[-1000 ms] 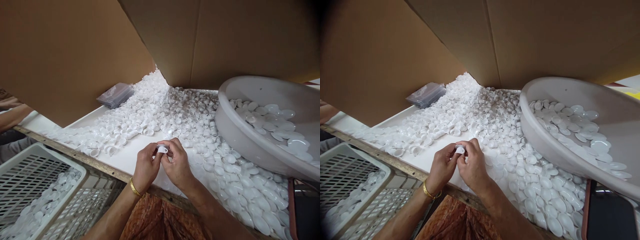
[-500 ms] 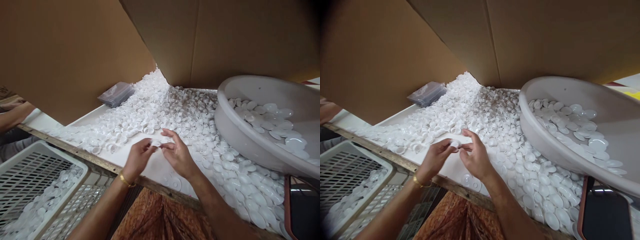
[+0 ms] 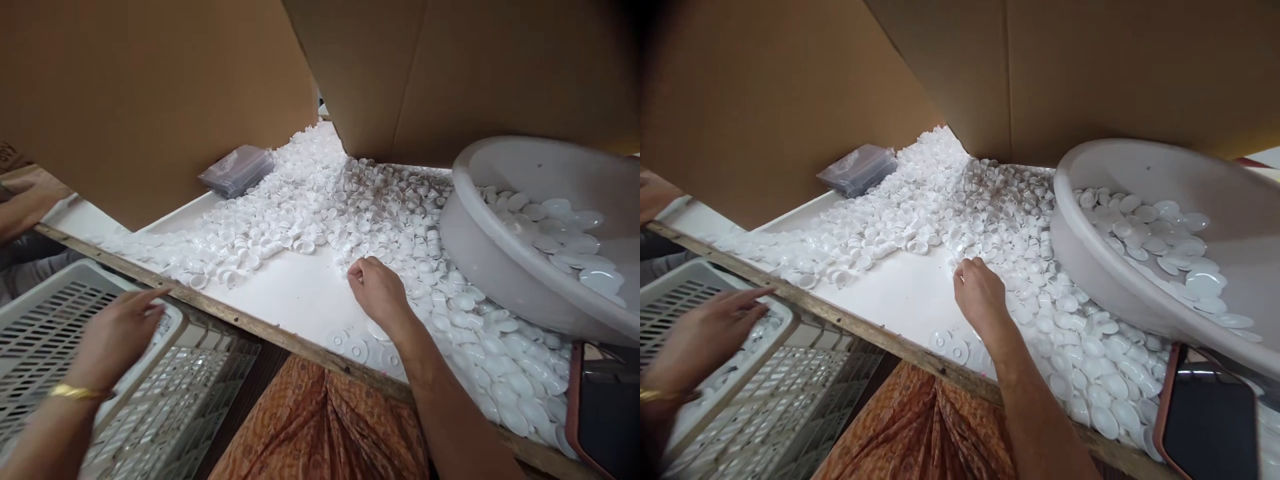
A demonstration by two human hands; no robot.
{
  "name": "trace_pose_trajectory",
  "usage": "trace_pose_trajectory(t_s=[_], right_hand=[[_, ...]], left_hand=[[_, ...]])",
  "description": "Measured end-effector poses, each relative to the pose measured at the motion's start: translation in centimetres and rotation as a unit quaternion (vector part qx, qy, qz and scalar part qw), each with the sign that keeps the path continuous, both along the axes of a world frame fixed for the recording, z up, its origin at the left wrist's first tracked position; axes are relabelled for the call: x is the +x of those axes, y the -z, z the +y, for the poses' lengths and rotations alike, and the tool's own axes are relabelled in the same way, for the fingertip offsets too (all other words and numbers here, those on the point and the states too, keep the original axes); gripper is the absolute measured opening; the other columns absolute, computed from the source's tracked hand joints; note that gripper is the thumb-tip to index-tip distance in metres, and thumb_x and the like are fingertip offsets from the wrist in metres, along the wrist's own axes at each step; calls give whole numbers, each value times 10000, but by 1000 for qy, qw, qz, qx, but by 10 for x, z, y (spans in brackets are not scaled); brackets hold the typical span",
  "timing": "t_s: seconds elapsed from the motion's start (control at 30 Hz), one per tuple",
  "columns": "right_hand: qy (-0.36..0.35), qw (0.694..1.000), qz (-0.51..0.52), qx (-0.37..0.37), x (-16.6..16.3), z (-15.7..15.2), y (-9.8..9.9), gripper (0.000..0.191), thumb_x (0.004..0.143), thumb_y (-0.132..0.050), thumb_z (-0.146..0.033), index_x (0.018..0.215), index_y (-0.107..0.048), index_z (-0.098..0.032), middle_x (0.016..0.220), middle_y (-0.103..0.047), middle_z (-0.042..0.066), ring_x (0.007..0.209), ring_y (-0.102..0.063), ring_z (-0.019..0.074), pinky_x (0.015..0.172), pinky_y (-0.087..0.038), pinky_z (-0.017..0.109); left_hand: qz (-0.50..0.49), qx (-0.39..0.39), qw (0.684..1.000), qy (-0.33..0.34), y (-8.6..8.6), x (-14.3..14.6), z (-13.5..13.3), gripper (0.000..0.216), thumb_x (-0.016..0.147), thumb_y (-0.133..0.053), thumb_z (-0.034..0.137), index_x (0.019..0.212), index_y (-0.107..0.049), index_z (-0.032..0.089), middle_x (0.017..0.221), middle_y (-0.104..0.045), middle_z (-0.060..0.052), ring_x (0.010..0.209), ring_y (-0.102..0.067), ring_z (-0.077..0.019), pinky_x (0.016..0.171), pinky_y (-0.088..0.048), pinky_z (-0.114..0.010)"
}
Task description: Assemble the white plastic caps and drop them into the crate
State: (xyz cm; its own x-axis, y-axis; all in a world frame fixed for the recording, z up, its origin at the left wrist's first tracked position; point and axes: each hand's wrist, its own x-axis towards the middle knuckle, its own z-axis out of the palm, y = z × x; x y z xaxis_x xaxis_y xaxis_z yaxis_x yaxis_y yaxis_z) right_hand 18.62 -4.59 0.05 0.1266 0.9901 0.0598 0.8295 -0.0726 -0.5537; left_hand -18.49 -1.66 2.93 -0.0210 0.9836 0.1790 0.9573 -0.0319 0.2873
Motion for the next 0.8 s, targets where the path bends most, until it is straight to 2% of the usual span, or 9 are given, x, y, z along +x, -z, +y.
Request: trace_pose_trajectory(t_s=[0.07, 0.13, 0.23, 0.3, 0.43, 0.5, 0.6, 0.7, 0.8], right_hand=[[-124, 988, 55, -80, 4, -3, -2, 71, 768, -585, -244, 787, -634, -196, 795, -605, 28, 708, -556, 151, 598, -378, 248], [-246, 953, 85, -155, 6, -7, 0, 189, 675, -691, -311, 825, -643, -206, 782, -603, 8, 701, -548, 151, 573, -369, 235], [-296, 940, 49, -164, 2, -11, 4, 280, 586, -752, -284, 825, -632, -202, 804, -586, 7, 711, -526, 156, 561, -344, 231], [-281, 947, 26, -153, -3, -13, 4, 230, 578, -750, -229, 759, -614, -188, 799, -579, 10, 683, -509, 144, 544, -323, 227], [-250, 959, 77, -113, -8, -13, -2, 96, 701, -651, -216, 701, -559, -189, 764, -583, -1, 662, -507, 125, 543, -326, 218], [-191, 971, 120, -75, -8, -11, -3, 52, 762, -573, -210, 726, -539, -194, 714, -582, -10, 649, -519, 122, 556, -345, 221], [-85, 976, 196, -46, -8, -5, 4, 27, 773, -530, -182, 788, -540, -202, 657, -576, -19, 602, -545, 121, 546, -383, 226], [-1, 946, 319, -62, -11, 2, 12, 128, 757, -528, -151, 869, -562, -203, 683, -590, -7, 561, -588, 128, 530, -449, 244], [59, 891, 439, -100, -15, 6, 12, 161, 764, -509, -110, 893, -572, -183, 739, -617, 24, 597, -634, 148, 563, -518, 281]], left_hand=[[-78, 9, 988, 133, 5, 71, 2, 230, 799, -466, 329, 951, -622, 255, 958, -580, 20, 742, -546, -117, 729, -446, -267], [-125, -61, 952, 274, 11, 134, 1, 204, 799, -484, 313, 881, -650, 227, 930, -588, -25, 711, -565, -128, 657, -460, -248], [-76, -148, 907, 386, 20, 192, 1, 146, 774, -533, 231, 846, -660, 222, 866, -587, -41, 697, -569, -146, 649, -445, -262], [-28, -140, 918, 370, 22, 204, 8, 146, 758, -554, 200, 862, -653, 220, 856, -583, -43, 682, -562, -153, 642, -428, -272], [32, -61, 967, 244, 16, 197, 38, 175, 766, -550, 191, 929, -614, 192, 908, -563, -60, 667, -556, -150, 610, -405, -265], [64, -24, 974, 214, 14, 195, 54, 251, 757, -577, 236, 1006, -581, 198, 938, -547, -62, 711, -563, -165, 606, -403, -261], [101, -8, 971, 215, 23, 204, 72, 349, 733, -605, 265, 1074, -551, 217, 961, -531, -66, 763, -567, -189, 586, -394, -257], [105, -11, 970, 219, 34, 214, 83, 160, 774, -525, 203, 896, -625, 176, 926, -527, -86, 749, -567, -190, 569, -384, -260], [93, -8, 969, 229, 32, 213, 80, 188, 806, -472, 190, 727, -639, 156, 844, -534, -78, 702, -555, -167, 583, -389, -265]])
